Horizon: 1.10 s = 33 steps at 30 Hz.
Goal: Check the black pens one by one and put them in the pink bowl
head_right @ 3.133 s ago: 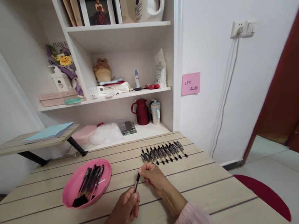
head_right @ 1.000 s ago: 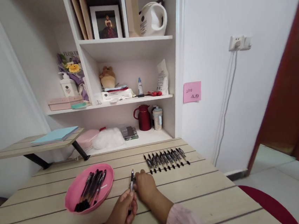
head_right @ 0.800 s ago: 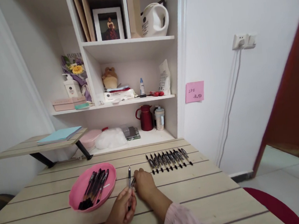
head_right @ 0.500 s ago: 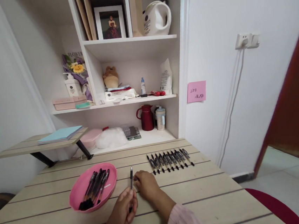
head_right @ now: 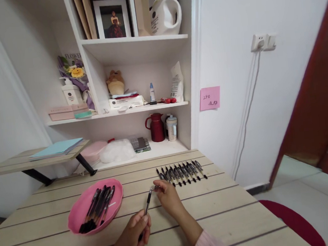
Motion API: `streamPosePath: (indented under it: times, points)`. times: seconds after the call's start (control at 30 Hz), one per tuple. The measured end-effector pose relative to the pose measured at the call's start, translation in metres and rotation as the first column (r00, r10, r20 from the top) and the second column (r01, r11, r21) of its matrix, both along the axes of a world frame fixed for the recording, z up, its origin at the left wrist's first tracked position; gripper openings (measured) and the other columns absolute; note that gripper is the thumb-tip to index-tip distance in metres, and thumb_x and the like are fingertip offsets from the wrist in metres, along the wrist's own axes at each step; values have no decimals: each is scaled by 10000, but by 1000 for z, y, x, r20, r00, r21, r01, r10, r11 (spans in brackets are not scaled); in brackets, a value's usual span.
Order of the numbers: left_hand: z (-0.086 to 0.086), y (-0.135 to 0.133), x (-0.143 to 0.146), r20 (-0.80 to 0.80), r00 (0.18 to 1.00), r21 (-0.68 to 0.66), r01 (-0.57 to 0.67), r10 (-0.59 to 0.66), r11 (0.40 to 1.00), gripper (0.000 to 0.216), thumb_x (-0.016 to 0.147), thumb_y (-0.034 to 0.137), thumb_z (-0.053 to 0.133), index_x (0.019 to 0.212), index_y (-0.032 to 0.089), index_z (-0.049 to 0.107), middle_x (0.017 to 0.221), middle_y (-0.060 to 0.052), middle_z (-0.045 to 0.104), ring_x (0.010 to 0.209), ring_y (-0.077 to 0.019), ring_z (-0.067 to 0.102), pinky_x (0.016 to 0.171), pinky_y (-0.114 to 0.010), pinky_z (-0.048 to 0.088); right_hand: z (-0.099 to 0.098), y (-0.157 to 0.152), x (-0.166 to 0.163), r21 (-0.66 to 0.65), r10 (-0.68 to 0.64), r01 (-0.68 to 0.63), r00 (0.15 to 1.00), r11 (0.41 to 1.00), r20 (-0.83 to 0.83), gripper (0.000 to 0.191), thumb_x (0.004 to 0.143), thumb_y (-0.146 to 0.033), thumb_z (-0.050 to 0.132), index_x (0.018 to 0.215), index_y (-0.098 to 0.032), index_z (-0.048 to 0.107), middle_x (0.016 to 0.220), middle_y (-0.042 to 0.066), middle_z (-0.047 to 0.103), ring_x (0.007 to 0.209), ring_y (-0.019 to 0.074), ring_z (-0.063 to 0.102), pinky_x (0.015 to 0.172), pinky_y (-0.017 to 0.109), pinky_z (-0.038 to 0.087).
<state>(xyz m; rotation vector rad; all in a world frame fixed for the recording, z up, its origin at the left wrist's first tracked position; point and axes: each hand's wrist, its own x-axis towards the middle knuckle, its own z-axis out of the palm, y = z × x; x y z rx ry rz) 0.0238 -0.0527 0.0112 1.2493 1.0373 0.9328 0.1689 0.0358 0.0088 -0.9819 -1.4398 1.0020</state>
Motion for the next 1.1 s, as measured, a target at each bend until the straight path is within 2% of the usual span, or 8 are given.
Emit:
streamPosePath:
  times: [0.1, 0.23, 0.37, 0.7, 0.8, 0.9, 1.0, 1.1]
  points:
    - [-2, 1, 0, -13, 1000, 0, 20, -20, 1000, 344, 754, 534, 440, 730, 191, 433, 400, 85, 430, 276, -30, 189, 331, -202, 65, 2, -1, 1, 74, -2, 0, 1000, 997, 26, 347, 699, -176, 513, 1023, -205, 633, 1163, 87, 558, 947, 211, 578, 826, 374, 466]
    - [-2, 3, 2, -25, 999, -17, 30, -31, 999, 343, 743, 534, 448, 718, 192, 430, 390, 90, 410, 286, -33, 180, 340, -204, 65, 7, -7, 2, 244, -100, 60, 983, 968, 152, 450, 723, -105, 425, 1134, -207, 578, 1271, 89, 489, 1151, 214, 463, 959, 410, 382]
    - [-2, 3, 2, -38, 999, -25, 35, -36, 999, 312, 753, 504, 445, 721, 194, 426, 385, 93, 407, 292, -36, 186, 348, -202, 78, 12, -14, 0, 396, -173, 78, 962, 915, 211, 482, 742, -97, 423, 1203, -195, 525, 1301, 114, 463, 1184, 226, 436, 985, 434, 356]
    - [-4, 4, 2, -19, 1000, -26, 13, -13, 1000, 290, 768, 483, 420, 729, 196, 421, 390, 95, 429, 277, -32, 185, 343, -199, 78, 24, -29, -2, 527, -183, 5, 941, 850, 286, 480, 798, -111, 385, 1265, -201, 450, 1357, 110, 392, 1228, 209, 381, 996, 412, 342]
    - [-7, 5, 2, -10, 1000, -29, 27, -27, 999, 297, 761, 492, 429, 729, 197, 426, 374, 99, 430, 253, -29, 168, 335, -206, 66, 27, -30, -4, 469, -180, 78, 968, 880, 177, 412, 800, -179, 445, 1206, -211, 509, 1331, 109, 421, 1186, 226, 422, 965, 408, 363]
    - [-11, 6, 2, 3, 999, -28, 34, -34, 999, 288, 764, 484, 427, 731, 198, 429, 373, 98, 435, 247, -28, 167, 334, -204, 56, 29, -29, -9, 236, -105, 107, 994, 966, -21, 495, 752, -240, 537, 1239, -208, 455, 1215, 122, 519, 945, 206, 570, 802, 368, 458]
    - [-14, 7, 1, 14, 1000, -22, 19, -18, 1000, 277, 771, 473, 413, 727, 200, 421, 378, 98, 435, 247, -26, 170, 324, -198, 59, 31, -29, -15, -56, 24, -41, 961, 998, -276, 566, 677, -292, 629, 1202, -164, 460, 898, 74, 634, 726, 165, 594, 633, 291, 463]
    - [-16, 8, 1, 9, 1000, -28, 4, -4, 1000, 265, 776, 460, 401, 727, 200, 417, 383, 96, 437, 244, -27, 174, 310, -193, 66, 33, -30, -17, -177, 134, -217, 911, 960, -389, 476, 598, -305, 704, 1025, -151, 562, 740, 27, 630, 663, 138, 568, 579, 243, 424]
